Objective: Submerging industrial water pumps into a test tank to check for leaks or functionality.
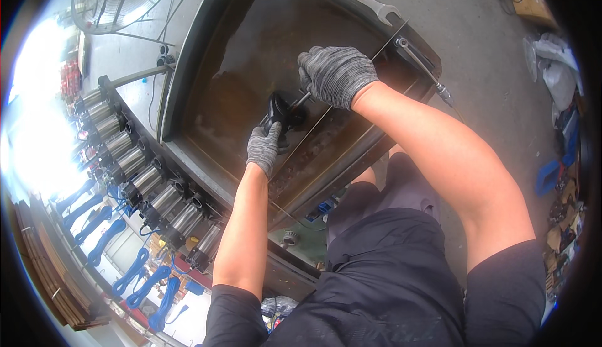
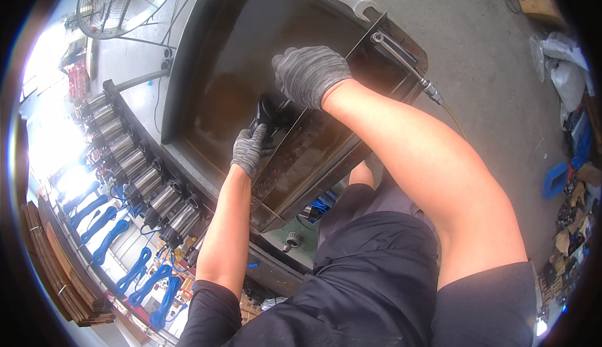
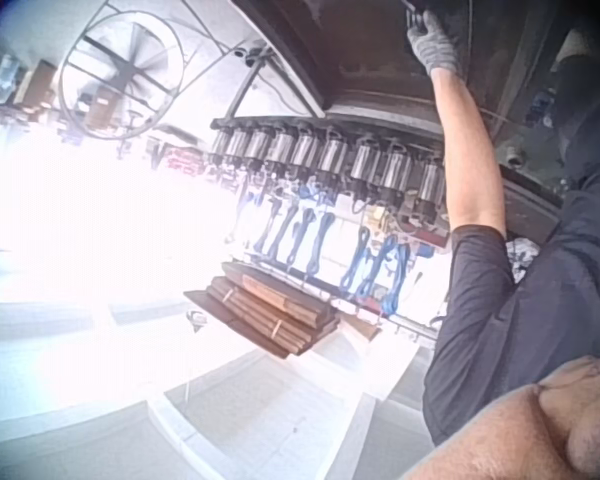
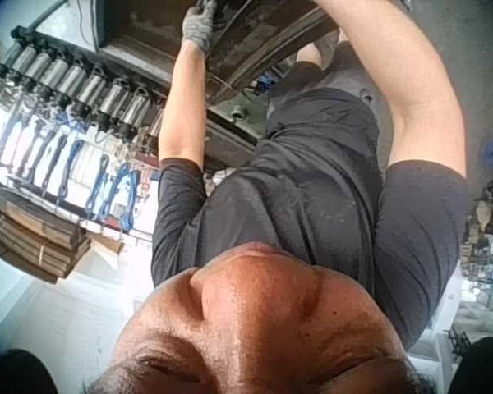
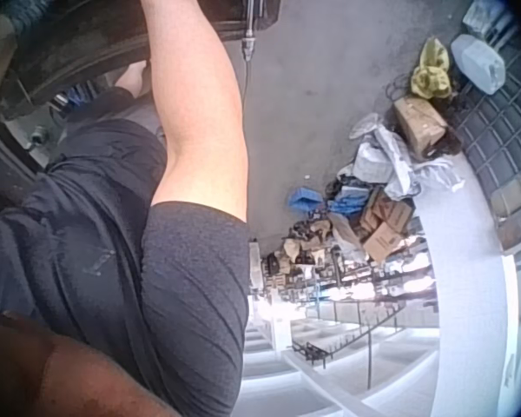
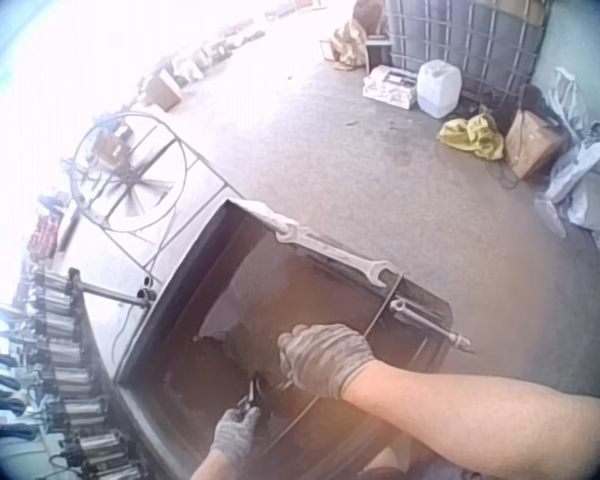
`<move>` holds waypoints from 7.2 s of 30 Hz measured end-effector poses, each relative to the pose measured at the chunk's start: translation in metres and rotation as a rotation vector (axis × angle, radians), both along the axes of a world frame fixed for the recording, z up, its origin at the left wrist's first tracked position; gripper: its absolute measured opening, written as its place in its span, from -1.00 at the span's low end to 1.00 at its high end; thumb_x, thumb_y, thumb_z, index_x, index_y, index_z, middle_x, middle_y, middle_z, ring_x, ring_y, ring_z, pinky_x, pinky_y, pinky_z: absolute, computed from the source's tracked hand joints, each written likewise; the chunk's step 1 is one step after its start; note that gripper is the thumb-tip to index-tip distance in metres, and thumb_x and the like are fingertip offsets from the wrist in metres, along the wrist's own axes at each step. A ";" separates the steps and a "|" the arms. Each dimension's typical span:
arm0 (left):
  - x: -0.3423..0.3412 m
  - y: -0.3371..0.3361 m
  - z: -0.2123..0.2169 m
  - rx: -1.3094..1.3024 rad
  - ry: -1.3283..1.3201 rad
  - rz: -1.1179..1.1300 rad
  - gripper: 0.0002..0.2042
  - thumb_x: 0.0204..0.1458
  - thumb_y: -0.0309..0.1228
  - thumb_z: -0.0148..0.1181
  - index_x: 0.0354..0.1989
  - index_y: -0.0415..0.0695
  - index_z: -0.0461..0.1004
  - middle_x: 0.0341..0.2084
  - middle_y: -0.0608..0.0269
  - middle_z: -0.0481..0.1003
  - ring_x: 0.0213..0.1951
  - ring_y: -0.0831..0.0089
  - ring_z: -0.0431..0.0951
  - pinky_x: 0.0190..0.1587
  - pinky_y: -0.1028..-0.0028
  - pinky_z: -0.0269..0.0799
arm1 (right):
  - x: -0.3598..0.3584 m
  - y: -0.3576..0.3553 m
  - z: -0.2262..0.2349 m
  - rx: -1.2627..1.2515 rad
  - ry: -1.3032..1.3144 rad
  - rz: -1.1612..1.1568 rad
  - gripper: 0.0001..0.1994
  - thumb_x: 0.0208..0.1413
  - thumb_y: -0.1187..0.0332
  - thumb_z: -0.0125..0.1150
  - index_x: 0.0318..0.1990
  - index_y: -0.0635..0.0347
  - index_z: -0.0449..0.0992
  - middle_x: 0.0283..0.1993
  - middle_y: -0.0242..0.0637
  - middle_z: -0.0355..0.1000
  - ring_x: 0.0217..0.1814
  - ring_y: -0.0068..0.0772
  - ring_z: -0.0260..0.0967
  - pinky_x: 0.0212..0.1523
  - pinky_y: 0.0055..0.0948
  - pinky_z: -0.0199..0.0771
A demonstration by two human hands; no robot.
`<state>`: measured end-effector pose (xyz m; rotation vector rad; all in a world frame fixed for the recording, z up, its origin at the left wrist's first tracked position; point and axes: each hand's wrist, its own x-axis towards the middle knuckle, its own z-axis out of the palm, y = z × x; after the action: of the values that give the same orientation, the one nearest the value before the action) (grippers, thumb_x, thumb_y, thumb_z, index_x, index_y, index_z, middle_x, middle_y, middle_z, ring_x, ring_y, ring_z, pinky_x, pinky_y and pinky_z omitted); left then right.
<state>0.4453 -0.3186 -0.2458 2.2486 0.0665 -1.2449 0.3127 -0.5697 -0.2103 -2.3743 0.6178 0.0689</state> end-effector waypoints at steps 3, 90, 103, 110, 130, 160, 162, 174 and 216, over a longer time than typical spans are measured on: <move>0.000 0.005 -0.004 -0.001 -0.018 0.015 -0.58 0.33 -0.27 0.21 0.23 -0.28 0.39 -0.33 0.08 0.59 -0.46 0.31 0.65 -0.41 0.34 0.69 | 0.000 0.000 0.000 -0.004 0.001 0.004 -0.77 0.26 0.27 0.08 -0.14 0.16 0.63 -0.10 -0.04 0.63 -0.03 -0.01 0.63 -0.01 -0.09 0.62; -0.095 0.354 0.058 -0.227 -0.058 0.359 -0.52 0.23 0.10 0.21 -0.50 -0.07 0.62 -0.70 0.34 0.42 -0.58 0.41 0.46 -0.49 0.23 0.36 | -0.049 0.239 0.120 -0.122 -0.015 0.340 -0.77 -0.08 0.30 0.43 -0.22 0.09 0.63 -0.05 -0.17 0.54 0.17 0.00 0.40 0.18 -0.10 0.42; -0.107 0.376 0.054 -0.497 -1.027 -0.381 -0.72 0.23 -0.25 0.25 -0.01 -0.16 0.60 -0.08 0.07 0.63 -0.05 0.03 0.61 0.10 0.18 0.55 | -0.053 0.247 0.122 0.024 -0.005 0.199 -0.88 0.05 0.49 0.29 -0.23 0.19 0.61 -0.11 -0.09 0.53 0.05 0.01 0.47 0.13 -0.07 0.50; -0.093 0.342 0.062 -0.300 0.160 0.430 -0.47 0.34 0.15 0.03 -0.21 -0.14 0.59 -0.59 0.24 0.53 -0.66 0.45 0.46 -0.63 0.38 0.38 | -0.053 0.246 0.128 -0.058 -0.036 0.239 -0.85 0.02 0.50 0.27 -0.23 0.18 0.66 -0.09 -0.09 0.54 0.05 -0.01 0.49 0.14 -0.12 0.52; -0.081 0.360 0.058 -0.445 -0.067 0.089 -0.52 0.37 0.07 0.03 -0.07 -0.11 0.68 -0.54 0.22 0.56 -0.47 0.33 0.65 -0.47 0.29 0.56 | -0.053 0.240 0.111 -0.068 -0.104 0.212 -0.86 -0.02 0.48 0.25 -0.30 0.15 0.67 -0.16 -0.06 0.58 0.02 0.02 0.49 0.16 -0.10 0.48; -0.105 0.391 0.060 -0.393 -0.827 -0.411 -0.53 0.11 -0.13 0.41 0.13 -0.11 0.57 -0.05 0.12 0.59 0.14 0.04 0.51 0.15 0.17 0.47 | -0.050 0.241 0.115 -0.082 -0.038 0.242 -0.81 0.09 0.41 0.18 -0.17 0.17 0.64 -0.07 -0.08 0.56 0.08 0.00 0.49 0.16 -0.10 0.50; -0.098 0.387 0.059 -0.467 -0.762 -0.328 -0.64 0.23 -0.13 0.30 0.03 -0.13 0.62 -0.26 0.18 0.62 -0.16 0.21 0.61 -0.09 0.27 0.54 | -0.049 0.243 0.118 0.022 -0.001 0.215 -0.81 0.07 0.42 0.19 -0.18 0.17 0.64 -0.08 -0.08 0.56 0.08 0.00 0.49 0.16 -0.10 0.51; -0.124 0.370 0.062 -0.773 -0.511 0.224 -0.65 0.33 -0.14 0.21 0.10 -0.14 0.59 0.03 0.16 0.50 0.03 0.40 0.55 0.01 0.45 0.54 | -0.049 0.236 0.104 0.006 -0.027 0.208 -0.80 0.03 0.42 0.22 -0.18 0.19 0.64 -0.08 -0.08 0.57 0.10 -0.01 0.48 0.16 -0.09 0.49; -0.126 0.362 0.081 -0.405 -0.219 0.624 -0.58 0.32 0.03 0.17 -0.21 -0.15 0.49 -0.57 0.23 0.57 -0.67 0.53 0.47 -0.63 0.48 0.36 | -0.050 0.235 0.109 0.027 -0.059 0.199 -0.78 0.09 0.38 0.18 -0.14 0.17 0.66 -0.05 -0.09 0.59 0.07 0.00 0.49 0.16 -0.11 0.48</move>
<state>0.3196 0.0433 -0.1652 1.7923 0.3671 -0.6097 0.2622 -0.3347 -0.1014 -2.3957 0.3488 0.0932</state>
